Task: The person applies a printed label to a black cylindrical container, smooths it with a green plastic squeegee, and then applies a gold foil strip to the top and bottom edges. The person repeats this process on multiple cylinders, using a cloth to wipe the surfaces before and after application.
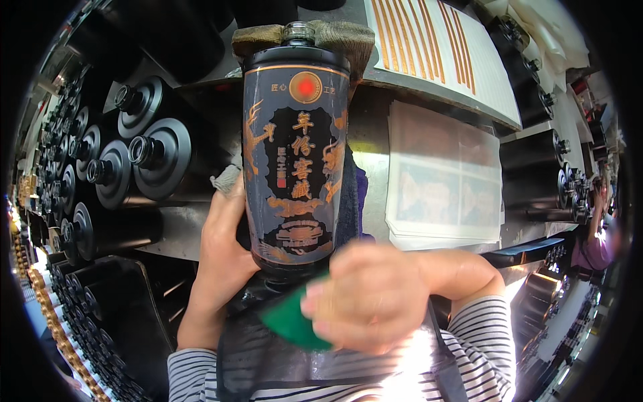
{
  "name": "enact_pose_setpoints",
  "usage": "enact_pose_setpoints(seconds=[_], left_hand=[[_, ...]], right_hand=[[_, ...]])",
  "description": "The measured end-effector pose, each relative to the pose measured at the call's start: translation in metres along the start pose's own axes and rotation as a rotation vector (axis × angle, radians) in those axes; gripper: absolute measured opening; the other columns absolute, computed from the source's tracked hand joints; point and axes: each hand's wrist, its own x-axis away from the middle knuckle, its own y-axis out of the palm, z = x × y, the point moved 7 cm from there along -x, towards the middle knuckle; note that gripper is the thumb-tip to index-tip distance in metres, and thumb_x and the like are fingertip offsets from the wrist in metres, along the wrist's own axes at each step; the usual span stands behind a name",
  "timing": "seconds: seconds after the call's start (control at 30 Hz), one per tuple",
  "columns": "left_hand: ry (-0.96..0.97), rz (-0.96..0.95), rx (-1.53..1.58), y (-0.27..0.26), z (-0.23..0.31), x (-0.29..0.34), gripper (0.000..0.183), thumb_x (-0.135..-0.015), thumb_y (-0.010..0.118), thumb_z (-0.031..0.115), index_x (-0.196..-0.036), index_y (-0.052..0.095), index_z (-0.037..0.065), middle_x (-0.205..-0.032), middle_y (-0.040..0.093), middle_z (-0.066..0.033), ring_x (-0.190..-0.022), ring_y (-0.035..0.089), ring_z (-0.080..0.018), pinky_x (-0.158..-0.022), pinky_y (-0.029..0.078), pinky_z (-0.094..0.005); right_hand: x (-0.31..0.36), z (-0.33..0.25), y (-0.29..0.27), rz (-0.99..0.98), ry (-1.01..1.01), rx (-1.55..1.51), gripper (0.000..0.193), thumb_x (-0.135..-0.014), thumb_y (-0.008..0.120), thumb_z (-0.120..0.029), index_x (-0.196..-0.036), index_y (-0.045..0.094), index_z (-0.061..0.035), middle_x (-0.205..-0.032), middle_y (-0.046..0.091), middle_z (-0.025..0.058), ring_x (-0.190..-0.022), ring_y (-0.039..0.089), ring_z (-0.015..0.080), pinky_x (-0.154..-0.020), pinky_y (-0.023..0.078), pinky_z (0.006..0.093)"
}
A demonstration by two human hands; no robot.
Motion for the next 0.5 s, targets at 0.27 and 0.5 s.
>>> enact_pose_setpoints(seconds=[0.27,0.5], left_hand=[[0.101,0.07,-0.152,-0.007,0.025,0.004,0.099,-0.064,0.085,0.019,-0.145,0.031,0.0,-0.14,0.042,-0.0221,-0.13,0.043,-0.0343,-0.106,0.038,-0.0396],[0.159,0.064,-0.093,-0.005,0.039,0.001,0.104,-0.064,0.086,0.018,-0.146,0.026,-0.003,-0.138,0.045,-0.0226,-0.128,0.045,-0.0338,-0.104,0.039,-0.0379]], right_hand=[[0.001,0.033,-0.021,-0.085,0.084,0.289,0.022,-0.07,0.069,-0.005,-0.091,0.065,-0.005,-0.08,0.064,0.0098,-0.069,0.061,0.0213,-0.058,0.049,0.0308],[-0.028,0.086,-0.052,0.283,0.338,0.291,0.022,-0.07,0.073,0.002,-0.089,0.062,-0.0037,-0.082,0.064,0.0073,-0.067,0.062,0.0169,-0.058,0.049,0.0278]])
